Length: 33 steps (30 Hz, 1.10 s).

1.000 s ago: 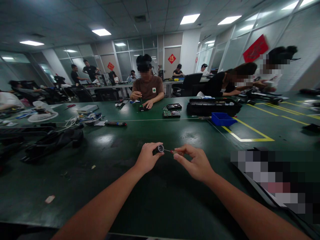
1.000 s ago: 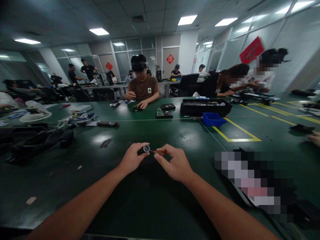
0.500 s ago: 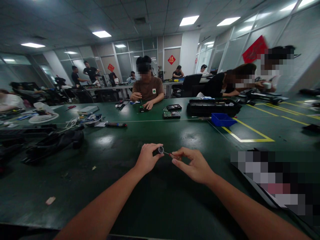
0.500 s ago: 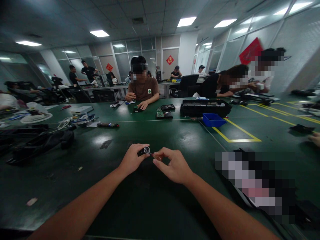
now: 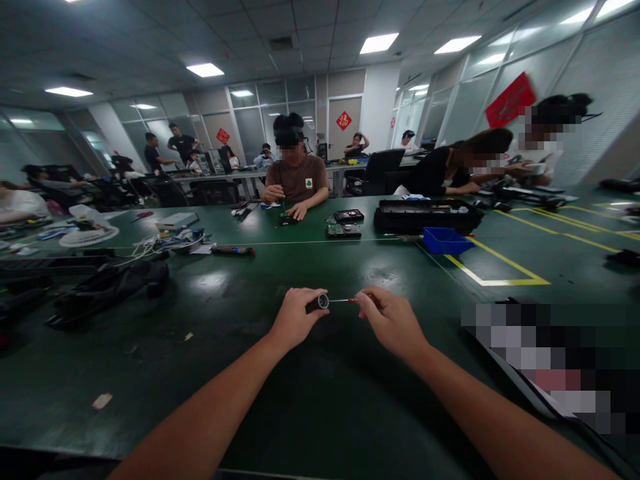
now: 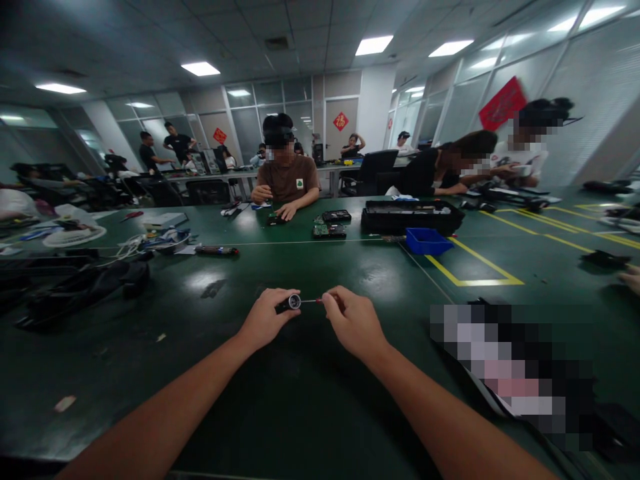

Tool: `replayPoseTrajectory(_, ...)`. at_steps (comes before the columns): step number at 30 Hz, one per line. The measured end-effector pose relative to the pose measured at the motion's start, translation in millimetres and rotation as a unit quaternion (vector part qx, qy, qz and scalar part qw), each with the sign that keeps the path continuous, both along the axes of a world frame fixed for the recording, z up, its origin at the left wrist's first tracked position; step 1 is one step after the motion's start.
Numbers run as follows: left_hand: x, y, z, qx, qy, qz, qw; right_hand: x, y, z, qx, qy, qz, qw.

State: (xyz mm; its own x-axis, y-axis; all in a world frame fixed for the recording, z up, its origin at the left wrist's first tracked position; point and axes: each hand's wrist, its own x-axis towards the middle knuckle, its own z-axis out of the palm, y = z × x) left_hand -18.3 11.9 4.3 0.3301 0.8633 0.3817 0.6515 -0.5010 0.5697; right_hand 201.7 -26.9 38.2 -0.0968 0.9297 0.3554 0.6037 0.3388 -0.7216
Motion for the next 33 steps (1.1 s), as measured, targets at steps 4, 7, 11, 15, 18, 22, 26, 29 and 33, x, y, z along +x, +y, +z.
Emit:
replayPoseTrajectory(4,0.5,0.0,-2.2,-0.003,0.009,-0.009,1.000,-0.3,2.7,-3.1,-0.037,0.068,0.049,0.996)
replayPoseTrajectory(7,1.1,-0.5,-3.6,-0.008,0.017,-0.014,1.000,0.2,5.6,-6.0,-0.041,0.061,0.030,0.997)
replayPoseTrajectory(11,1.2,-0.2,-2.3,-0.011,0.017,-0.003,1.000,1.1,8.7,-11.6,-0.035,0.102,0.044,0.993)
replayPoseTrajectory(15,1.1,0.9,-1.3,-0.003,0.010,-0.001,1.000,0.6,8.7,-14.9,-0.053,0.118,0.061,0.990)
replayPoseTrajectory(18,1.7,0.1,-0.6,-0.006,0.013,-0.011,1.000,0.1,8.1,-15.5,-0.054,0.117,0.037,0.991)
replayPoseTrajectory(22,3.3,-2.4,1.2,-0.017,0.026,-0.011,0.999,-1.7,8.3,-14.2,-0.032,0.177,0.014,0.984)
replayPoseTrajectory(26,4.4,-3.6,2.7,-0.017,0.013,0.002,1.000,-3.8,13.9,-16.1,-0.054,0.268,0.032,0.961)
replayPoseTrajectory(29,5.1,-3.7,3.7,-0.014,0.002,-0.005,1.000,-1.4,23.1,-24.7,-0.102,0.379,0.022,0.919)
replayPoseTrajectory(33,4.9,-3.2,2.8,-0.018,0.024,-0.022,0.999,5.2,33.3,-36.0,-0.130,0.370,0.030,0.919)
